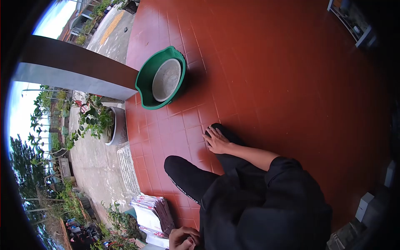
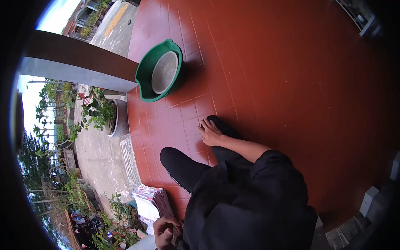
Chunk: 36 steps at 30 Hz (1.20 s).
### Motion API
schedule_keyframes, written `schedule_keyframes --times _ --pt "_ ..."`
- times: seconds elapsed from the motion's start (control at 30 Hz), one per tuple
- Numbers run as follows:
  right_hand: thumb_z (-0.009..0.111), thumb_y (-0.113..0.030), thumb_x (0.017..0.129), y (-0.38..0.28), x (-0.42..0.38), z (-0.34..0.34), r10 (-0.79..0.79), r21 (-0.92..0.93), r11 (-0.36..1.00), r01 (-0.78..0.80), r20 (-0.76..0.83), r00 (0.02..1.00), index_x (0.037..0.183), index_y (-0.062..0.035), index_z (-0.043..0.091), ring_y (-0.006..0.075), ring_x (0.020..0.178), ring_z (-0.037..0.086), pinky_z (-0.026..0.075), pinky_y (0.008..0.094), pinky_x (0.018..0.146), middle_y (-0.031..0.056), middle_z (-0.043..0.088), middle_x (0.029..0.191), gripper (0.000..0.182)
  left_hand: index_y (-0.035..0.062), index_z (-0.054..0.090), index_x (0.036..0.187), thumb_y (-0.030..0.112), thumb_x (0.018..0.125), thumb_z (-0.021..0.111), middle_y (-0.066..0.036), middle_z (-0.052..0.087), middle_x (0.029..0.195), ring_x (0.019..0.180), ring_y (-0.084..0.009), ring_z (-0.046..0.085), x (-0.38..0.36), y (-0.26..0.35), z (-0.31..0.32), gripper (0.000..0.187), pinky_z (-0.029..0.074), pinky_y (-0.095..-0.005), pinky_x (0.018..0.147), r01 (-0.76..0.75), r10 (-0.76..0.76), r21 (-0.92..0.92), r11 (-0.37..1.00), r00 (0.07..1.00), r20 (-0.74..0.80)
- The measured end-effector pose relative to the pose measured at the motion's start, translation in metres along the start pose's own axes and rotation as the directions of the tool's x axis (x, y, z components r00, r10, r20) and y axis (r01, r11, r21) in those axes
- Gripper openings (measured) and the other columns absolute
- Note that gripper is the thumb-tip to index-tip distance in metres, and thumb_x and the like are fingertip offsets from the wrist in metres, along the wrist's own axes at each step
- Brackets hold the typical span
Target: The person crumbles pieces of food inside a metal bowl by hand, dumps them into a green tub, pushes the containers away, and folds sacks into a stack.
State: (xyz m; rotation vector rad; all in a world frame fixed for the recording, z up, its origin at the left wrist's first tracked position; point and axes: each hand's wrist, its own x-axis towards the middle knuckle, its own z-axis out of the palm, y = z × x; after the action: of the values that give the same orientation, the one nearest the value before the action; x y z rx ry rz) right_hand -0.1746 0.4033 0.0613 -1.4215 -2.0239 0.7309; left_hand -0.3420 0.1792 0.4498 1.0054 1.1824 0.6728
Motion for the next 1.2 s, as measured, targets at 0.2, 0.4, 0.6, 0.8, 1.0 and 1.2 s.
schedule_keyframes --times 0.2,0.4,0.6,0.8,1.0,1.2 --pt "0.058 -0.034 0.082 0.001 -0.071 -0.079 -0.327 0.097 0.941 0.323 0.497 0.804 0.116 -0.0141 0.063 0.0353 0.138 0.025 0.014 0.0556 0.113 0.0120 0.043 0.141 0.040 0.0133 0.055 0.125 0.026 0.084 0.056 -0.011 0.052 0.131 0.126 -0.0309 0.044 0.126 -0.150 -0.009 0.042 0.030 -0.0483 0.106 -0.450 0.090 0.859 0.244 0.893 0.442" --pt "0.052 -0.034 0.092 0.075 -0.182 -0.116 0.121 0.251 0.955 -0.157 0.153 0.981 0.136 -0.0177 0.047 0.0379 0.136 0.028 0.022 0.0529 0.111 0.0162 0.034 0.146 0.047 0.0157 0.053 0.131 0.054 0.090 0.039 -0.014 0.040 0.144 0.136 -0.0376 0.030 0.168 -0.163 -0.147 0.058 0.012 -0.0560 0.112 -0.224 0.124 0.970 -0.098 0.964 0.235" --pt "0.041 -0.050 0.093 0.231 -0.389 -0.136 0.551 0.433 0.006 -0.901 -0.754 -0.358 0.143 -0.0090 0.032 0.0336 0.136 0.029 0.030 0.0452 0.108 0.0189 0.030 0.147 0.065 0.0035 0.053 0.129 0.043 0.095 0.045 -0.025 0.050 0.131 0.121 -0.0376 0.048 0.190 -0.157 -0.359 0.052 0.038 -0.0453 0.100 0.532 0.256 0.838 0.117 0.799 -0.543" --pt "0.029 -0.070 0.087 0.268 -0.469 -0.101 0.485 0.693 -0.259 -0.673 -0.509 -0.711 0.148 -0.0078 0.020 0.0289 0.142 0.014 0.015 0.0430 0.115 0.0155 0.017 0.154 0.087 -0.0004 0.056 0.122 0.025 0.093 0.054 -0.025 0.059 0.118 0.111 -0.0359 0.058 0.177 -0.193 -0.336 0.038 0.045 -0.0412 0.091 0.371 -0.217 0.901 0.224 0.921 -0.324" --pt "0.031 -0.064 0.090 0.269 -0.292 -0.075 0.603 0.305 -0.176 -0.936 -0.719 -0.347 0.148 -0.0102 0.022 0.0376 0.142 0.007 0.004 0.0579 0.112 0.0236 0.009 0.153 0.080 0.0006 0.050 0.127 0.025 0.092 0.054 -0.024 0.053 0.126 0.117 -0.0363 0.052 0.157 -0.246 -0.308 0.043 0.042 -0.0416 0.095 0.461 -0.624 0.847 0.264 0.751 -0.214" --pt "0.053 -0.042 0.089 0.163 -0.056 -0.033 0.176 -0.098 0.974 -0.205 -0.244 0.954 0.148 -0.0142 0.023 0.0394 0.141 0.012 0.011 0.0538 0.113 0.0206 0.010 0.154 0.071 0.0016 0.046 0.131 0.026 0.091 0.054 -0.024 0.047 0.132 0.120 -0.0378 0.048 0.134 -0.291 -0.280 0.047 0.039 -0.0425 0.098 0.539 -0.571 0.760 0.364 0.773 -0.275"
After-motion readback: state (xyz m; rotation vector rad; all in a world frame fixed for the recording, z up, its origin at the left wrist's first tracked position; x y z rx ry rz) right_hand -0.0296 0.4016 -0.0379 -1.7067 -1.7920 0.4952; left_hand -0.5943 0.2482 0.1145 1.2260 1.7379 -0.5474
